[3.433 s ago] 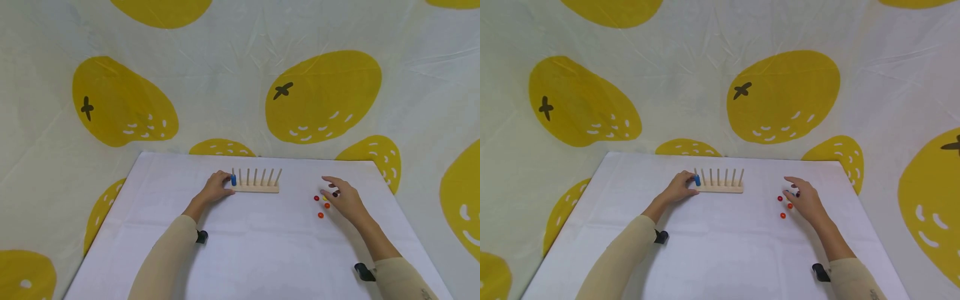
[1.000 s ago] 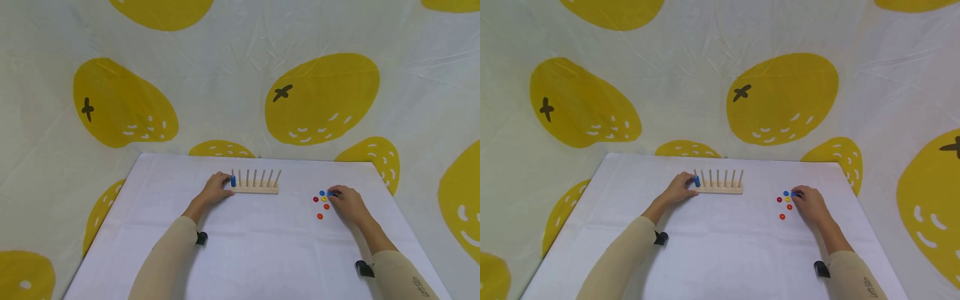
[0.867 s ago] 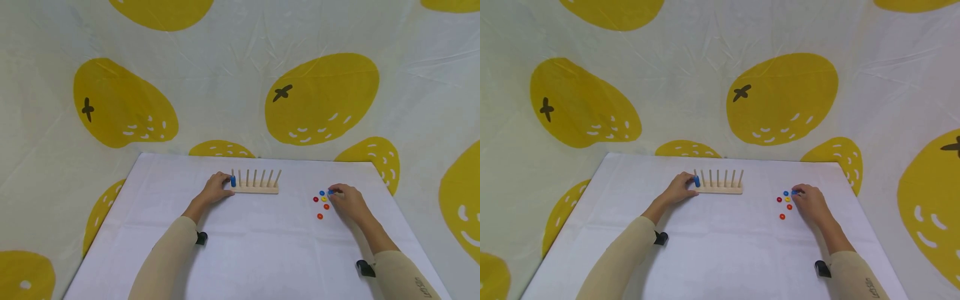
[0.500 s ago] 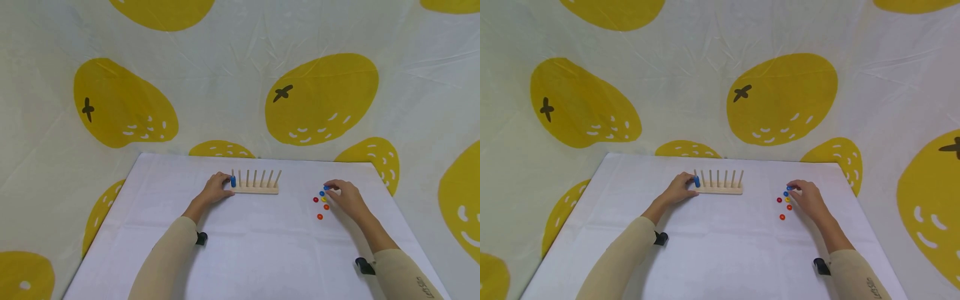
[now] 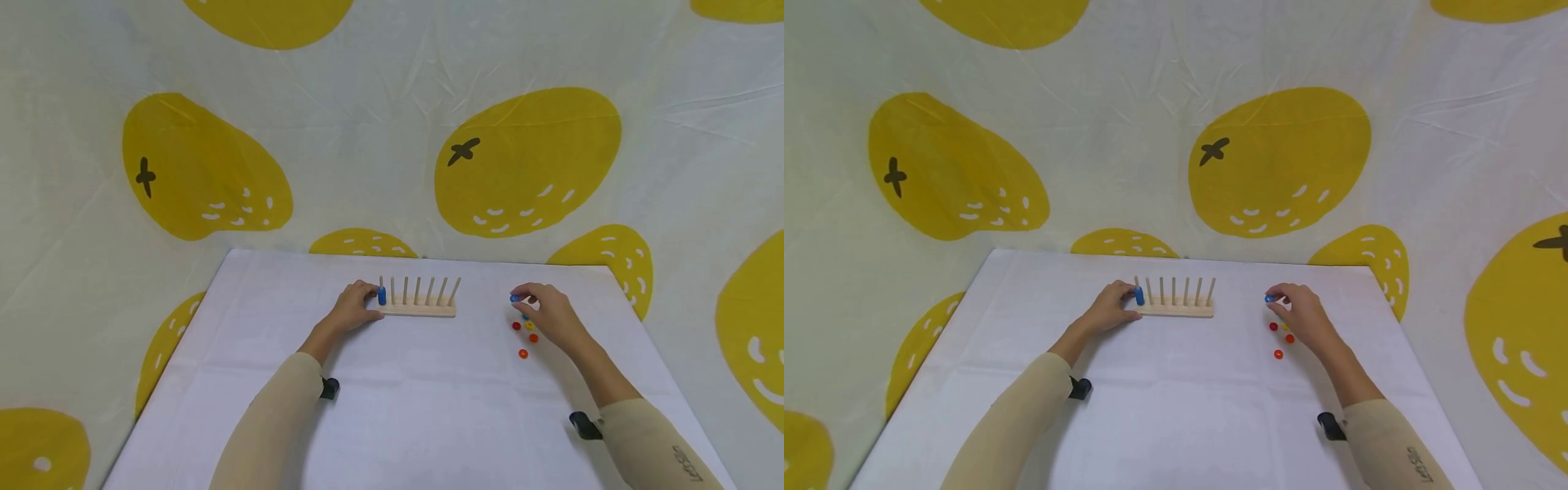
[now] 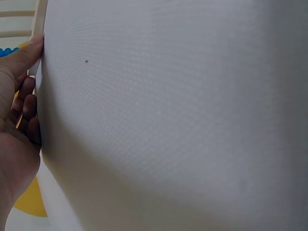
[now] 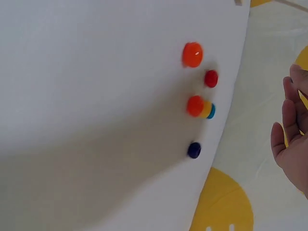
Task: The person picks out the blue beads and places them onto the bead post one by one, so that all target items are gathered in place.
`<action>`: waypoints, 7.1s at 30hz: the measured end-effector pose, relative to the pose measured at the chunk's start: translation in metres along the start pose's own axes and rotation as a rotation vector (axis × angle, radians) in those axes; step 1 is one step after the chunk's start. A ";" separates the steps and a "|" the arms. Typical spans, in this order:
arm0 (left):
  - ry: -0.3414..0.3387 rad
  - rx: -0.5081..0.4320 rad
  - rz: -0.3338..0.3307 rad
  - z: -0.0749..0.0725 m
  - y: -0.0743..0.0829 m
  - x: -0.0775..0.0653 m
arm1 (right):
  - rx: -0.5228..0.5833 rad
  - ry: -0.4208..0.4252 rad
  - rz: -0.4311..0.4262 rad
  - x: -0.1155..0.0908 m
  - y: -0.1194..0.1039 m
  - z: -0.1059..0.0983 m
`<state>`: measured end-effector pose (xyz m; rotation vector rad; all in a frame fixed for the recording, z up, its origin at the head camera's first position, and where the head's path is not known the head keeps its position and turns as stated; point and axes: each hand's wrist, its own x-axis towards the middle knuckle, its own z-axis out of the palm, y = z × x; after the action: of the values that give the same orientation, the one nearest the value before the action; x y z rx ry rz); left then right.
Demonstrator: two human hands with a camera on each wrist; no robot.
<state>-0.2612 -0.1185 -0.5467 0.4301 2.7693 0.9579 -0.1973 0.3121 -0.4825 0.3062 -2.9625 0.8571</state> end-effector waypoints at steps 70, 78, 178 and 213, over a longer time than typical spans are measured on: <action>0.005 -0.009 0.013 0.000 -0.005 0.004 | 0.159 -0.139 -0.321 0.114 -0.195 0.083; -0.010 -0.012 -0.017 0.000 -0.005 0.004 | 0.156 -0.169 -0.308 0.115 -0.200 0.089; -0.031 -0.051 -0.020 -0.003 0.000 0.001 | 0.186 0.259 -0.137 0.019 -0.058 0.008; -0.016 -0.028 -0.021 -0.001 0.002 0.001 | -0.017 -0.112 0.244 -0.008 0.049 0.019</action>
<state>-0.2620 -0.1179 -0.5446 0.4017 2.7374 0.9824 -0.1994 0.3442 -0.5251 -0.0096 -3.1560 0.8622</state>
